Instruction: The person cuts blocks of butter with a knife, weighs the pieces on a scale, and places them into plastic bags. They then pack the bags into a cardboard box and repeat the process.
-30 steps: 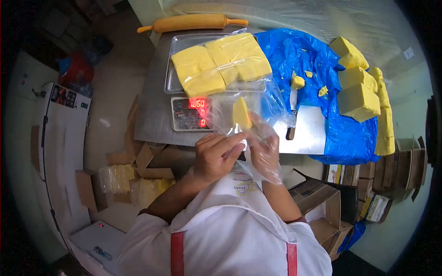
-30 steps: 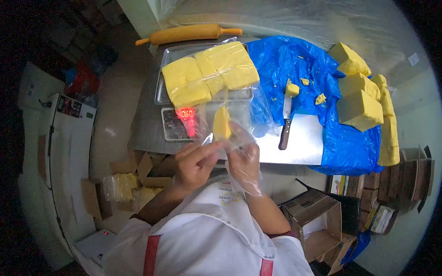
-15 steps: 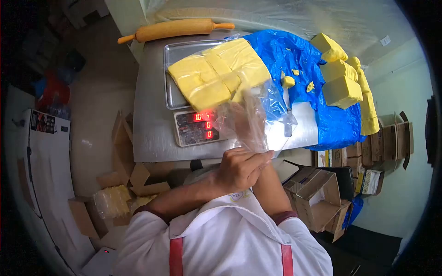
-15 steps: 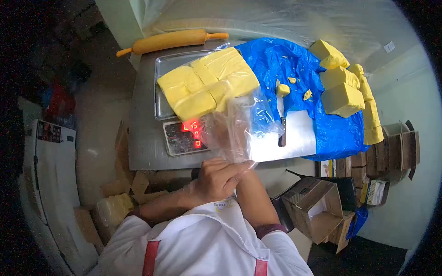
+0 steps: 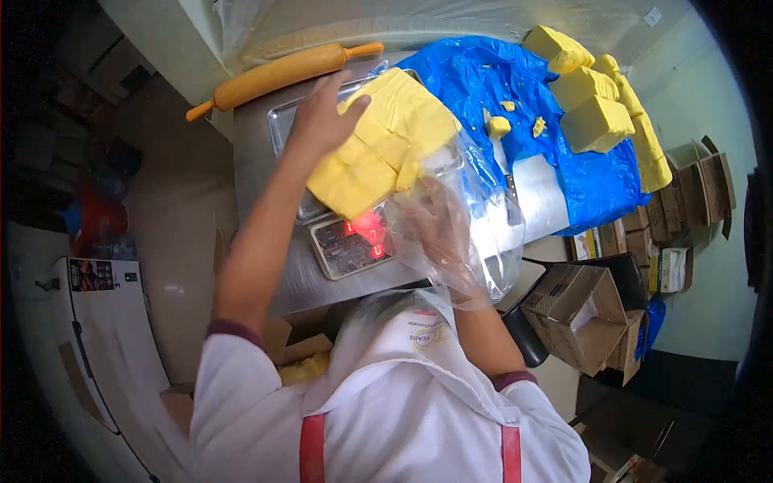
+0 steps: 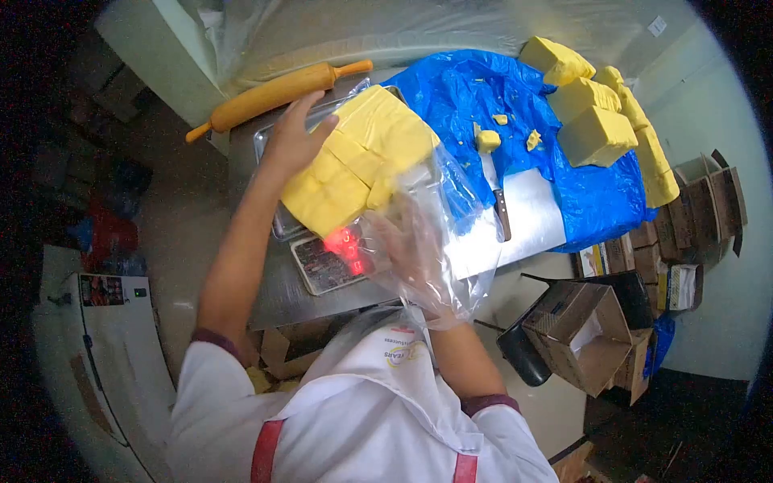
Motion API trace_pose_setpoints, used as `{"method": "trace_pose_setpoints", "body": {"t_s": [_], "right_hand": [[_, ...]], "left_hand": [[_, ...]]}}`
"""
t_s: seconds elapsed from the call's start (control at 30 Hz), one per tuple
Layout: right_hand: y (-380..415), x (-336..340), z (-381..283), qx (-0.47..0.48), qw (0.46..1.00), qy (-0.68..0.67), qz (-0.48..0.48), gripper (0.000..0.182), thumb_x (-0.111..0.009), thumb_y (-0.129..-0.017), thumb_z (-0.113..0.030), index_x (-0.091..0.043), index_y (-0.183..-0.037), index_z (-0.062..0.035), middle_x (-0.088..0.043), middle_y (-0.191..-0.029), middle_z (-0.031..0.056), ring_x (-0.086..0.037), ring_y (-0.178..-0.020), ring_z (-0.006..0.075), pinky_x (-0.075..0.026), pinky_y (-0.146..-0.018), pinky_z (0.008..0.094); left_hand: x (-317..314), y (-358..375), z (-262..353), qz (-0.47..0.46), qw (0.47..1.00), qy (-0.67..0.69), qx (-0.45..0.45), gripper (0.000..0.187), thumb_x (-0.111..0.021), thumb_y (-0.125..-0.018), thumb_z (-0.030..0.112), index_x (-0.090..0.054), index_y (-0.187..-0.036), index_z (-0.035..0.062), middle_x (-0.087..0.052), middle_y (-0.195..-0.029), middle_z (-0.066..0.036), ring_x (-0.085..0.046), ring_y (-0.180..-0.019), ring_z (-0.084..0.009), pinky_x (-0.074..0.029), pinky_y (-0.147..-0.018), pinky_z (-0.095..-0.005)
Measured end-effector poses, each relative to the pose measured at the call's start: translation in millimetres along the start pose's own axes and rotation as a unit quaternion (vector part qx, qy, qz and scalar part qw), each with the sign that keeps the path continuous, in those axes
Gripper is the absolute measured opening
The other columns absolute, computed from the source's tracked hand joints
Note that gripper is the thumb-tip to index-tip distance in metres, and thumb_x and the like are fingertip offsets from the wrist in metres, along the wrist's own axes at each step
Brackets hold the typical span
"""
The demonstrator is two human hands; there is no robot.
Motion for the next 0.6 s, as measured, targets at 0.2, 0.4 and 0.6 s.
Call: {"method": "trace_pose_setpoints", "body": {"t_s": [0.2,0.4,0.6], "right_hand": [[-19,-13,-10,0.082,0.991,0.099,0.031,0.060,-0.075,-0.080,-0.035,-0.050,-0.121,0.0011,-0.062,-0.099,0.0251,-0.063,-0.086,0.0382,-0.050,-0.073,0.0432],[-25,-23,1,-0.098,0.944,-0.307,0.071,0.043,-0.064,-0.091,-0.030,-0.054,-0.120,0.0006,-0.064,-0.099,0.0200,-0.062,-0.087,0.0338,-0.049,-0.074,0.0420],[-5,-2,25,-0.039,0.982,-0.156,0.096,0.037,-0.053,-0.098,-0.029,-0.060,-0.121,-0.0003,-0.065,-0.097,0.0111,-0.060,-0.082,0.0184,-0.048,-0.070,0.0322]], "left_hand": [[-61,-30,-45,-0.106,0.985,-0.132,0.019,0.071,-0.059,-0.089,0.047,-0.041,-0.139,0.0010,-0.047,-0.138,-0.021,-0.044,-0.128,-0.0371,-0.036,-0.105,-0.0461],[-65,-26,-42,-0.109,0.978,-0.178,0.020,0.072,-0.053,-0.090,0.053,-0.038,-0.142,0.0051,-0.043,-0.143,-0.017,-0.038,-0.133,-0.0323,-0.031,-0.106,-0.0497],[-61,-27,-35,-0.132,0.972,-0.188,0.054,0.073,-0.051,-0.090,0.054,-0.037,-0.143,0.0057,-0.043,-0.142,-0.015,-0.037,-0.133,-0.0311,-0.031,-0.106,-0.0499]]}}
Point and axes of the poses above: each hand's wrist, its own y-axis away from the middle knuckle, its own x-axis out of the back of the hand, z = x × y, the point moved 2 cm from there along -y, towards the middle knuckle
